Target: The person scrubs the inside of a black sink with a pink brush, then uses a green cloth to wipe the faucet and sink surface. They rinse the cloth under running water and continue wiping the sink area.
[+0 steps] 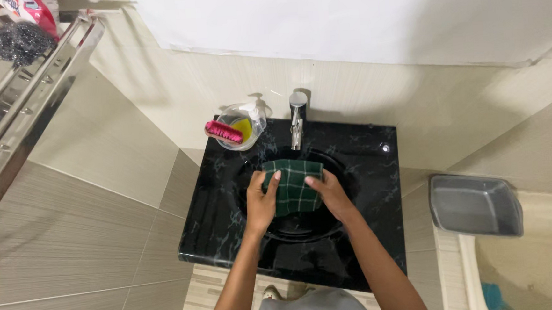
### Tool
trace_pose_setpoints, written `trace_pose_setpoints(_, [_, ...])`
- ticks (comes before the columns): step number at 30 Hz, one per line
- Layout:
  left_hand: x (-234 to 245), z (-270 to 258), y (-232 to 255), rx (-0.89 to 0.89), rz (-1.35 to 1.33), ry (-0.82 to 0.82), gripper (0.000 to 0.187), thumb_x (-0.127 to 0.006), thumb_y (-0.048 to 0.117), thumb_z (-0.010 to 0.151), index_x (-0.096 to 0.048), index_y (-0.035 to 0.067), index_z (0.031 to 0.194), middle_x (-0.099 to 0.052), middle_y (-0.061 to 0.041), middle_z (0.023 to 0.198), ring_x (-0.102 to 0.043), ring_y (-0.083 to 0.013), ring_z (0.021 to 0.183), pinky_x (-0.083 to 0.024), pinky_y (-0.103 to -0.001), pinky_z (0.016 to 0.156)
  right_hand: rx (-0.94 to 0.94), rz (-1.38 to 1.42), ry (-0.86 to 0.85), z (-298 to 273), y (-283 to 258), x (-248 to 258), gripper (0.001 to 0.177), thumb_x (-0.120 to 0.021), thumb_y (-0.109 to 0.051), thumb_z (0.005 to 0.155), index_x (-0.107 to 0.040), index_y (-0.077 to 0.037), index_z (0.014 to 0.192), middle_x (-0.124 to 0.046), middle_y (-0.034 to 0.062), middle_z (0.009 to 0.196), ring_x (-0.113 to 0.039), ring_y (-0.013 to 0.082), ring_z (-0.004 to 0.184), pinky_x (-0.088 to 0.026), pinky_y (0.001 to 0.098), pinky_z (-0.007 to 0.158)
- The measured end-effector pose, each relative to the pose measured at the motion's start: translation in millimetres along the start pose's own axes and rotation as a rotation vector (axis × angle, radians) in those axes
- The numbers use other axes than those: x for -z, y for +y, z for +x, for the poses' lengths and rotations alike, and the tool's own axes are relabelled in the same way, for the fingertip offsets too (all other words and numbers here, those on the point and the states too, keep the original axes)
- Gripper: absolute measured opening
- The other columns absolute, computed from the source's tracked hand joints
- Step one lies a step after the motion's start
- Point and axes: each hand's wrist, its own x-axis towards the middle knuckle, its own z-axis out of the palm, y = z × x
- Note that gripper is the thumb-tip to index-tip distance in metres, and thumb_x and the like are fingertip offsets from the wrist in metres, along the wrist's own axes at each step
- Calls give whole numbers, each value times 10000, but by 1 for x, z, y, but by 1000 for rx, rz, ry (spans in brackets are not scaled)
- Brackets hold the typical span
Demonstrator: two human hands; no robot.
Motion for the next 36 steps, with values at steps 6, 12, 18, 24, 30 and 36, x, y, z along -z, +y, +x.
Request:
trace_pose_setpoints(6, [-3, -13, -9, 204, -667, -53, 517, -773, 96, 887, -441, 97, 1284, -624, -99, 1211, -639, -232, 1127, -544, -390, 940, -24, 68, -24, 15, -25, -7, 261, -640, -254, 1011, -683, -40, 1154, -739, 37, 1026, -700, 145, 932, -559, 316, 846])
trace_pose_setpoints(12, [-26, -19, -38, 760, -661, 19, 678, -740, 291, 856, -485, 75, 1445, -633, -138, 1329, -642, -292, 1196, -536, -456, 977, -120, -211, -108, 34, -18, -12, 272, -614, -275, 1007, -709, -59, 1142, -729, 8, 982, -673, 109, 881, -534, 297, 798])
trace_pose_setpoints(18, [-24, 7, -38, 751, -925, 181, 573, -642, 400, 944, -580, 45, 1389, -642, -124, 1357, -625, -295, 1208, -517, -445, 978, 390, -313, 378, 105, 1, -20, 472, -759, -381, 877, -576, -30, 1133, -661, 62, 1041, -604, 161, 858, -519, 319, 774])
trace_pose_setpoints(24, [-33, 93, -41, 302, -656, 308, 453, -628, 238, 975, -571, 44, 1381, -647, -82, 1328, -609, -241, 1234, -473, -393, 1033, 663, -703, 682, 146, -17, -35, 430, -806, -382, 882, -637, -11, 1019, -668, 157, 994, -626, 358, 896, -491, 453, 788])
trace_pose_setpoints(30, [-59, 181, -52, -493, 148, 65, 439, -566, 32, 990, -586, 72, 1427, -610, -145, 1470, -571, -313, 1411, -421, -408, 1219, 524, -835, 642, 148, -22, -33, 188, -662, -253, 981, -681, -69, 952, -686, 141, 941, -637, 381, 888, -477, 509, 773])
trace_pose_setpoints(36, [-43, 183, -28, -723, 503, -430, 756, -677, 23, 768, -498, 78, 1500, -450, -122, 1586, -332, -398, 1508, -270, -542, 1240, 745, -857, 583, 135, -28, -17, 213, -507, -114, 1021, -642, 15, 1122, -661, 215, 1019, -599, 416, 917, -452, 489, 801])
